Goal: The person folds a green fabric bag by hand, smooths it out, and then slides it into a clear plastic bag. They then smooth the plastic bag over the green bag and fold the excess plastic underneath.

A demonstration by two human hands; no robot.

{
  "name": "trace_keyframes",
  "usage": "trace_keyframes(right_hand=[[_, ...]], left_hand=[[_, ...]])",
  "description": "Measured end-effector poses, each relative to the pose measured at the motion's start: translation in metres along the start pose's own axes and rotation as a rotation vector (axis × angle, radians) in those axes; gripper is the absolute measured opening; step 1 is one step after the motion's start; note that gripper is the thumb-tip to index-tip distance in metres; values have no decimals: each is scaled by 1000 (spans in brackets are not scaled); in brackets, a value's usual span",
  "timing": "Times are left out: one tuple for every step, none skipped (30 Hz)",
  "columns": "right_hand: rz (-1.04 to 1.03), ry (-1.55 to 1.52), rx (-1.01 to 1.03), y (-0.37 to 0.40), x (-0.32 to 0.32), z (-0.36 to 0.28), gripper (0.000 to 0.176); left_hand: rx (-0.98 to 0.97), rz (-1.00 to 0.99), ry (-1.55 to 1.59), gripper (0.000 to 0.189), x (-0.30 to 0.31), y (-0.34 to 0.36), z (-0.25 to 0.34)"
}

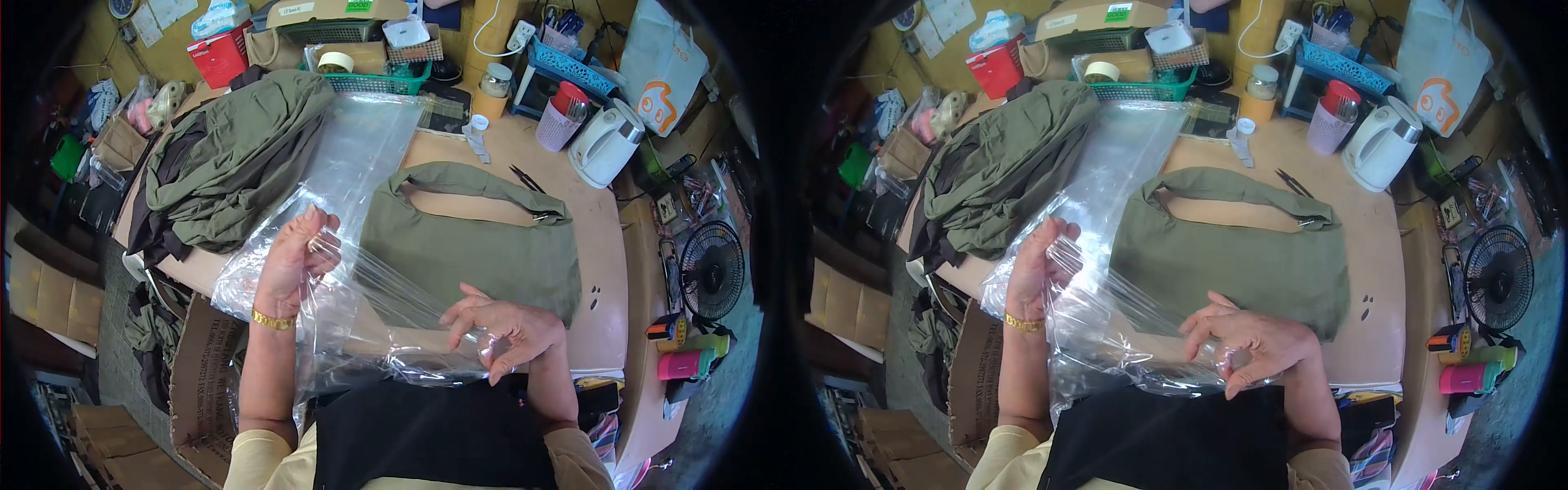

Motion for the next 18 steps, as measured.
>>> trace_keyframes(right_hand=[[-8,8,-30,4,0,-3,31],[-15,15,-61,9,0,-6,33],[-12,16,-62,17,2,-6,33],[-27,41,-77,27,4,-5,33],[-39,67,-93,37,6,-6,33],[-31,70,-95,45,8,-7,33],[-51,70,-137,53,8,-8,32],[-71,69,-180,62,9,-8,30],[-62,70,-184,75,10,-9,30],[13,9,-201,91,12,-9,28],[86,-49,-216,101,12,-8,26],[94,-43,-218,106,8,-9,26],[383,-143,-19,113,7,-14,25],[669,-240,186,122,10,-18,24],[673,-234,185,131,13,-14,24],[750,-504,380,146,20,-7,26],[815,-779,579,156,24,-3,29],[818,-779,581,147,18,-11,29]], left_hand=[[-46,43,-39,39,1,-1,5],[-91,85,-78,38,-1,-3,11],[-76,240,-30,35,-4,-3,18],[-75,234,-32,35,3,-4,19],[-89,115,6,34,10,-6,24],[-101,-6,45,32,11,-8,27],[-180,82,15,31,12,-8,24],[-175,73,14,31,13,-7,30],[-160,156,91,31,24,-5,40],[-143,241,168,32,30,-4,45],[-199,199,126,35,28,0,44],[-199,189,127,35,33,4,37],[-169,-123,43,35,34,8,26],[-136,-433,-40,36,21,13,22],[9,-698,-386,35,9,14,16],[161,-949,-739,35,-2,18,8],[187,-1058,-844,28,-6,19,-5],[190,-1059,-846,28,17,12,-19]])
Point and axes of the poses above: each hand's wrist, its own y-axis away from the middle knuckle, its own x-axis out of the back of the hand, z = x × y, the point moved 3 cm from there along -y, towards the middle knuckle, and after that the axes turned 1 degree about -y, right-handed, at the moved point
